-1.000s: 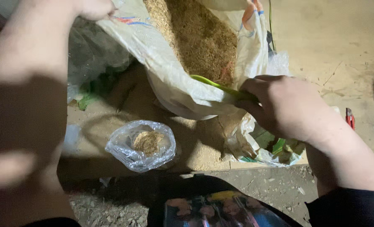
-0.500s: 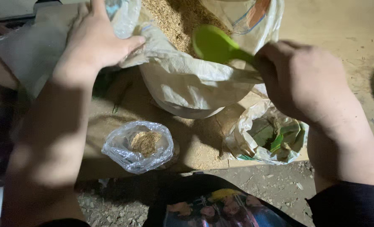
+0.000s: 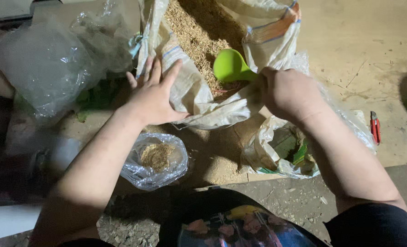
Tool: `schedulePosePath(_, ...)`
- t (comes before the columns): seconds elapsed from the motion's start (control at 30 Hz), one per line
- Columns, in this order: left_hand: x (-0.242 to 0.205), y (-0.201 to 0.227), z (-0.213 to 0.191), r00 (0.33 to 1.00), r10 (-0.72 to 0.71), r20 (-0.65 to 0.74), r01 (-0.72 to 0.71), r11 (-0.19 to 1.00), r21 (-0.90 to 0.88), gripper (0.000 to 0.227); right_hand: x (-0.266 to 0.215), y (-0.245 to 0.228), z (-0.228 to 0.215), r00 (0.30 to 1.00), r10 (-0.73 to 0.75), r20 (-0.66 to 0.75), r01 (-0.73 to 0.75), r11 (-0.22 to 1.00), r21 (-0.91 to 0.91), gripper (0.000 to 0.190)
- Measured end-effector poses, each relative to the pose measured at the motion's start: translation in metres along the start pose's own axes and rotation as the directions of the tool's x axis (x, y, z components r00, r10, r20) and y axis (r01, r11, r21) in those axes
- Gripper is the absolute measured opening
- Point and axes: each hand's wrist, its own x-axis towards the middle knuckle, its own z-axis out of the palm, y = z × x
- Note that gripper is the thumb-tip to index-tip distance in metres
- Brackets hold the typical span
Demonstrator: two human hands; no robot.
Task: The person scoops a granular substance, likely grain or feed, from a large white sack into a clear plastic bag using a green plastic scoop. The person repeatedly fills the scoop and pours the contents into the bag, occasionally using their hand to guide the material.
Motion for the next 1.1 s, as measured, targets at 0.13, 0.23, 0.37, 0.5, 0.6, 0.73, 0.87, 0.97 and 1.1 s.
schedulePosePath(0.13, -0.007, -0.002, -0.003, 0.999, -0.021, 0.045, 0.018, 0.998, 0.055, 0.145, -0.013, -0.007, -0.033, 1.0, -0.001, 0.017, 0.0, 0.997, 0.071, 0.04)
schedulePosePath(0.23, -0.005, -0.001, -0.004, 0.999, 0.045, -0.017, -0.045, 0.999, -0.008, 0.146, -0.026, -0.014, -0.063, 0.999, 0.005, -0.053, -0.011, 0.994, -0.112, 0.035)
schedulePosePath(0.37, 0.018, 0.006, 0.015, 0.996, 0.067, -0.056, -0.083, 0.924, -0.374, 0.131, -0.02, -0.02, -0.078, 0.999, -0.053, -0.006, 0.049, 0.964, -0.26, 0.028)
schedulePosePath(0.5, 0.03, 0.018, 0.039, 0.996, 0.015, -0.085, -0.051, 0.896, -0.44, 0.139, 0.012, -0.027, -0.067, 0.996, -0.053, 0.077, 0.066, 0.98, -0.187, 0.027)
schedulePosePath(0.6, 0.028, 0.018, 0.051, 0.95, 0.117, -0.29, -0.225, 0.901, -0.371, 0.141, 0.032, -0.037, -0.053, 0.98, -0.029, 0.197, 0.054, 0.991, -0.124, 0.03)
schedulePosePath(0.73, 0.029, 0.018, 0.062, 0.928, 0.141, -0.346, -0.268, 0.896, -0.354, 0.142, 0.044, -0.049, -0.02, 0.985, -0.001, 0.175, -0.003, 1.0, 0.023, 0.036)
schedulePosePath(0.87, 0.028, 0.018, 0.067, 0.916, 0.147, -0.373, -0.294, 0.878, -0.377, 0.142, 0.073, -0.058, 0.022, 0.995, -0.089, 0.039, 0.085, 0.992, 0.095, 0.034)
schedulePosePath(0.97, 0.031, 0.017, 0.066, 0.897, 0.166, -0.41, -0.321, 0.882, -0.344, 0.142, 0.09, -0.054, 0.037, 0.99, -0.126, -0.068, 0.132, 0.987, 0.089, 0.034)
schedulePosePath(1.1, 0.031, 0.018, 0.064, 0.922, 0.148, -0.357, -0.272, 0.905, -0.326, 0.141, 0.104, -0.064, 0.043, 0.994, -0.096, -0.051, 0.099, 0.993, 0.069, 0.037)
